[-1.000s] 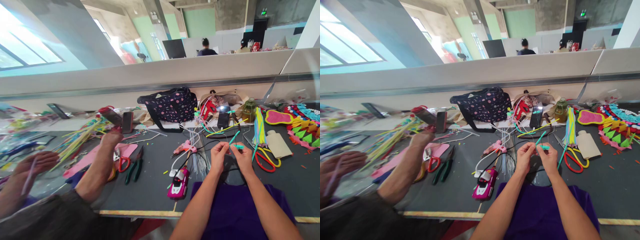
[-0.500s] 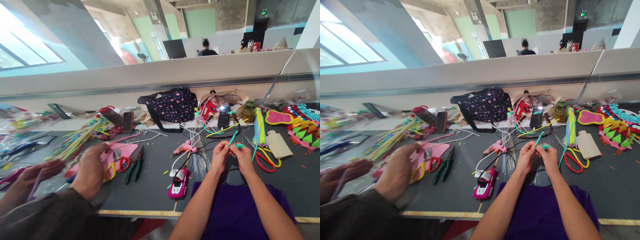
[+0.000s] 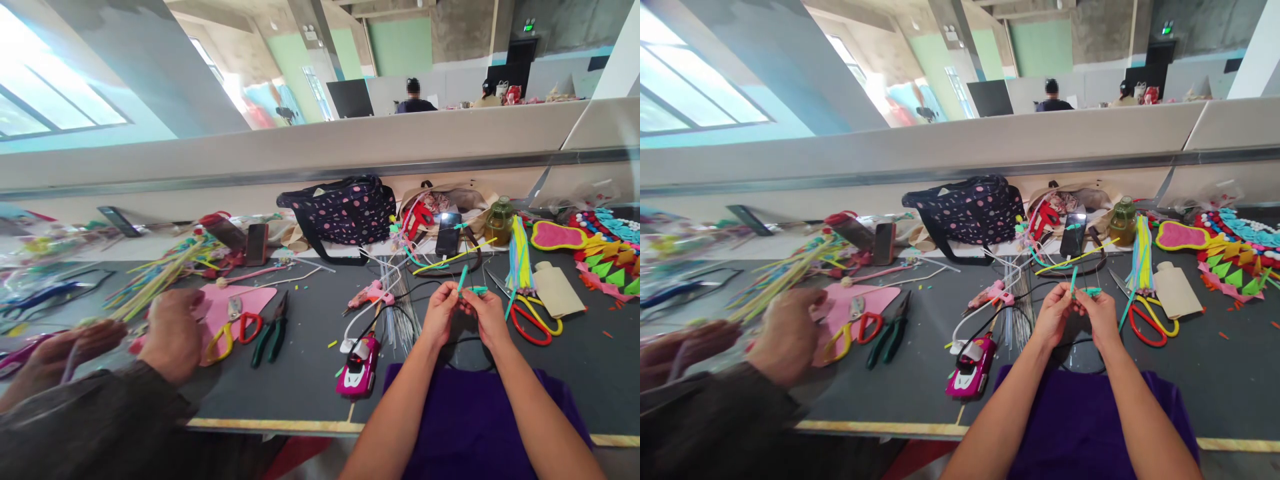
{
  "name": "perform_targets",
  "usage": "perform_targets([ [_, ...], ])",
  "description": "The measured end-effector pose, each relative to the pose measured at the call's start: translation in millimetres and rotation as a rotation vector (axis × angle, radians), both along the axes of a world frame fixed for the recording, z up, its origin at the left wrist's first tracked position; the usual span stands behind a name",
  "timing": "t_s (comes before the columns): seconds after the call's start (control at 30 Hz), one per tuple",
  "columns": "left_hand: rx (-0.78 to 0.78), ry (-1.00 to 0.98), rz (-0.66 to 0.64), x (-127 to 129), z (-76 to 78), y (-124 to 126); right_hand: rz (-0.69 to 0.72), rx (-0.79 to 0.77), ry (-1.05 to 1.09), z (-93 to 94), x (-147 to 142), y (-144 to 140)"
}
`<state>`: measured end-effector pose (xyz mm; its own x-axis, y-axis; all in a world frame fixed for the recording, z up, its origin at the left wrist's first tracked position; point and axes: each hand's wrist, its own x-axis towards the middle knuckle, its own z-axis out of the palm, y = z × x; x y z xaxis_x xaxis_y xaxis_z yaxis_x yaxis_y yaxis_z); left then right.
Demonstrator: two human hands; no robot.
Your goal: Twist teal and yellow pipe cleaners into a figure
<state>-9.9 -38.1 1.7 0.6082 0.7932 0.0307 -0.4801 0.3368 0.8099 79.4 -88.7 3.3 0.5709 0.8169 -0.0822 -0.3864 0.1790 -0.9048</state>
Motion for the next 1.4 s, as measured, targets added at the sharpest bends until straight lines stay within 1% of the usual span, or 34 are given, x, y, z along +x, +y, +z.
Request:
perform_targets([
  [0.2,-0.013,-0.031,-0.017,-0.3,-0.5,0.9,-0.028,-0.013,-0.015,2.0,-0.9,0.0],
  [0.4,-0.057,-0.036,-0.008,-1.4,3.0,0.5,-0.027,-0.003,0.006,2.0,0.2,-0.3],
  [0.6,-0.058,-0.022,0.002,-2.2,5.8,-0.4,-0.038,-0.006,0.018,0.7,0.0,-0.9],
  [0.67,-0.046,0.001,0.017,-2.5,5.3,-0.2,-0.026,-0.006,0.014,0.2,-0.3,-1.2],
  [0.77,-0.036,0.035,0.082,-3.1,3.3,1.6,-0.023,0.008,-0.009,0.3,0.6,-1.5],
  [0.83,-0.048,0.049,0.123,-3.7,1.9,3.2,-0.044,0.020,-0.022,0.6,2.2,-1.7],
  [0.93,-0.085,0.059,0.138,-4.3,0.7,4.7,-0.094,0.047,-0.041,-0.4,5.4,-1.7],
  [1.23,-0.123,0.058,0.136,-4.4,-0.5,5.9,-0.196,0.078,-0.149,-6.4,7.2,-0.6],
  [1.4,-0.123,0.043,0.113,-4.9,0.7,6.6,-0.211,0.060,-0.244,-6.2,8.2,-0.7],
])
